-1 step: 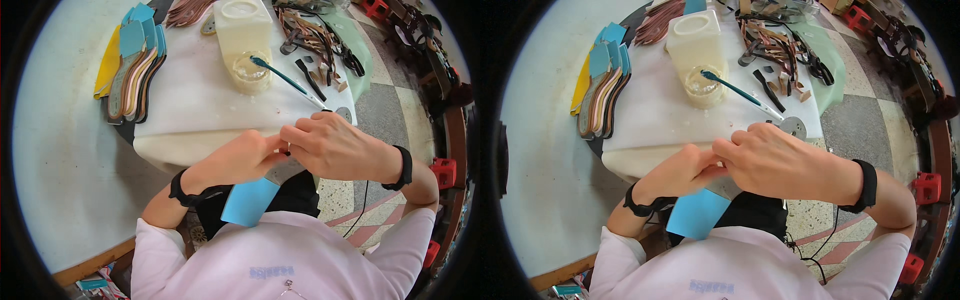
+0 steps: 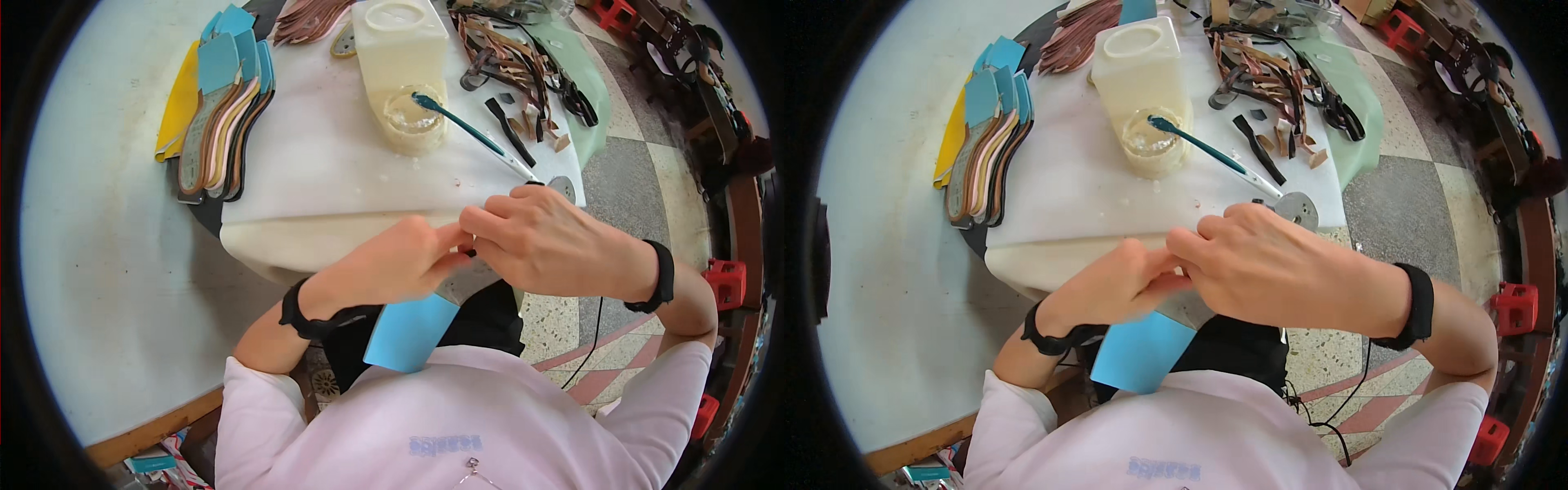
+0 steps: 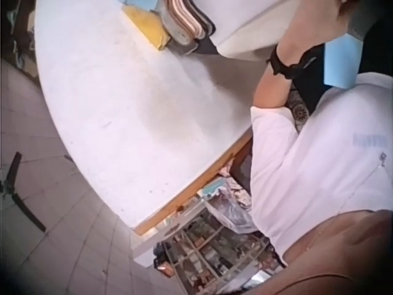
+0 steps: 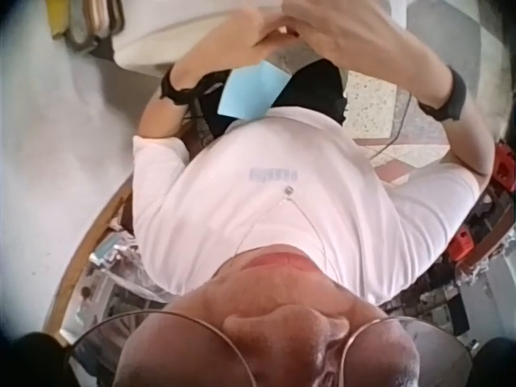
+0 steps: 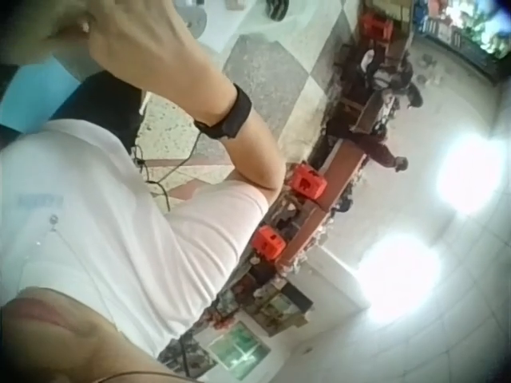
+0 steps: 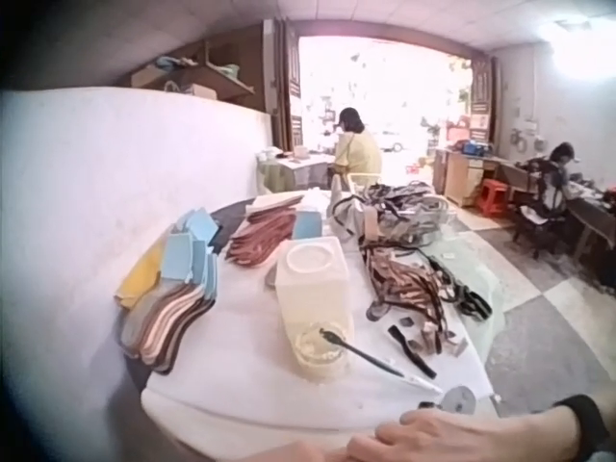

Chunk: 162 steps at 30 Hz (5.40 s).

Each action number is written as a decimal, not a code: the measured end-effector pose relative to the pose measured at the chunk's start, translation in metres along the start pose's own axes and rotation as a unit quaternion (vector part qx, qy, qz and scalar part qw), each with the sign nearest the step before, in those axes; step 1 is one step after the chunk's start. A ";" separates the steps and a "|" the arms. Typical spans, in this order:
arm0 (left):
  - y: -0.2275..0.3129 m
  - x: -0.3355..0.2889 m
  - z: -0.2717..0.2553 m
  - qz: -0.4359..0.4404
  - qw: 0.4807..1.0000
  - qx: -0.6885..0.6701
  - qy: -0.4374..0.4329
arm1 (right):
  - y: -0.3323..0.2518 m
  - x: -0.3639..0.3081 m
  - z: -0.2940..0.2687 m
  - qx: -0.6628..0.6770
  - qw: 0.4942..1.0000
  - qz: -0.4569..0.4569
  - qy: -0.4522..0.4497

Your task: The person wraps a black strip around the edge of a shoe insole by hand, trims the excess with shears, and presses the edges down. Finally, they turn the insole over and place it onto a stack of other insoles.

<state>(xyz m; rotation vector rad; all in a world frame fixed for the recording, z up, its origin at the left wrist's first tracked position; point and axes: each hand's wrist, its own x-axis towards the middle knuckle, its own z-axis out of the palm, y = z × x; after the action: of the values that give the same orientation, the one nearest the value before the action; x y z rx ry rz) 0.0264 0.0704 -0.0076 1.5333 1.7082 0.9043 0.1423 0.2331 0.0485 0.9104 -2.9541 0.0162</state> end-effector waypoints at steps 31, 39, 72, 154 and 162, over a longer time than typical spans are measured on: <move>-0.013 -0.030 -0.013 0.128 0.990 0.048 -0.021 | 0.027 0.009 -0.036 0.291 0.952 0.059 -0.080; -0.014 -0.030 -0.012 0.135 0.990 0.035 -0.019 | 0.024 0.004 -0.031 0.290 0.956 0.040 -0.033; -0.013 -0.042 -0.024 0.153 0.985 0.006 -0.076 | 0.024 0.007 -0.036 0.368 0.924 -0.022 -0.098; -0.032 -0.063 -0.024 0.124 0.989 0.066 0.040 | 0.024 -0.013 0.019 0.465 0.869 0.096 0.137; -0.032 -0.066 -0.028 0.060 0.997 0.027 0.030 | 0.019 -0.004 0.020 0.492 0.842 0.132 0.176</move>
<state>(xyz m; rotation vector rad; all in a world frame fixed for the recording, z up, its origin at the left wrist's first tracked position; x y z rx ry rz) -0.0082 0.0004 -0.0177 1.6758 1.7106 0.9814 0.1337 0.2507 0.0281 0.4081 -2.5566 1.6193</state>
